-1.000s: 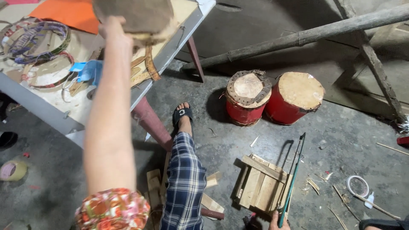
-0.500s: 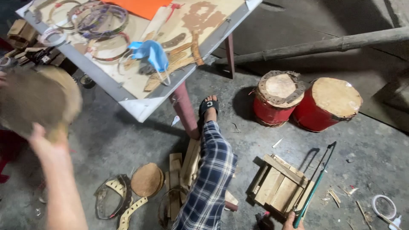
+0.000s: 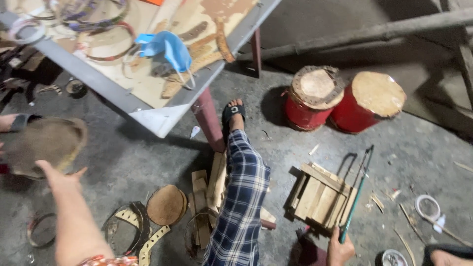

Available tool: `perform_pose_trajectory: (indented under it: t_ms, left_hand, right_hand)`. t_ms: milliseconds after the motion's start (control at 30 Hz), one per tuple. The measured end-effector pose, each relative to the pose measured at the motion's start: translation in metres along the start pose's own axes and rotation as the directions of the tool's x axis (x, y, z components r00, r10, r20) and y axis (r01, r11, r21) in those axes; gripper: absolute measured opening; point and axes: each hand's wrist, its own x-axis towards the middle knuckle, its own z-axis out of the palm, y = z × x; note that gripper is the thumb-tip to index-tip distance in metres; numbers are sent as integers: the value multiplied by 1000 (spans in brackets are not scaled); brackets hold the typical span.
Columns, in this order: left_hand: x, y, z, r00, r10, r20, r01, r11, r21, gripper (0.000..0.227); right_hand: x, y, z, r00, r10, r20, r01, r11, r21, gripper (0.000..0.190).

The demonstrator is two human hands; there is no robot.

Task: The person uses a hand saw to cut a small wooden structure placed on the floor. They hold the structure steady with one hand while sawing with the other, occasionally adjusting the wood's position.

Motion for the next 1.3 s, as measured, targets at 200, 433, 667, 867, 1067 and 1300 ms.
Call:
perform_pose_trajectory:
  t_ms: [200, 433, 667, 867, 1067, 1300]
  left_hand:
    - [-48, -34, 66, 943, -51, -330, 107, 982, 156, 99]
    - [-457, 29, 219, 274, 821, 500, -957, 286, 56, 52]
    - [-667, 6, 341, -79, 579, 811, -753, 499, -429, 34]
    - [-673, -289, 367, 12, 252, 968, -738, 655, -162, 62]
    - [-605, -442, 235, 479, -674, 562, -512, 306, 803, 110]
    - [-595, -452, 219, 437, -778, 451, -403, 279, 872, 113]
  right_hand:
    - [-7, 7, 8, 962, -224, -155, 246, 959, 143, 28]
    - [-1, 19, 9, 966, -239, -101, 259, 917, 302, 27]
    - [-1, 7, -5, 1000, -25, 15, 17, 903, 430, 33]
    - [-3, 0, -3, 994, 108, -31, -73, 828, 556, 33]
    - [11, 7, -14, 986, 163, -38, -116, 826, 551, 35]
    - [23, 20, -16, 978, 191, -81, -115, 824, 554, 36]
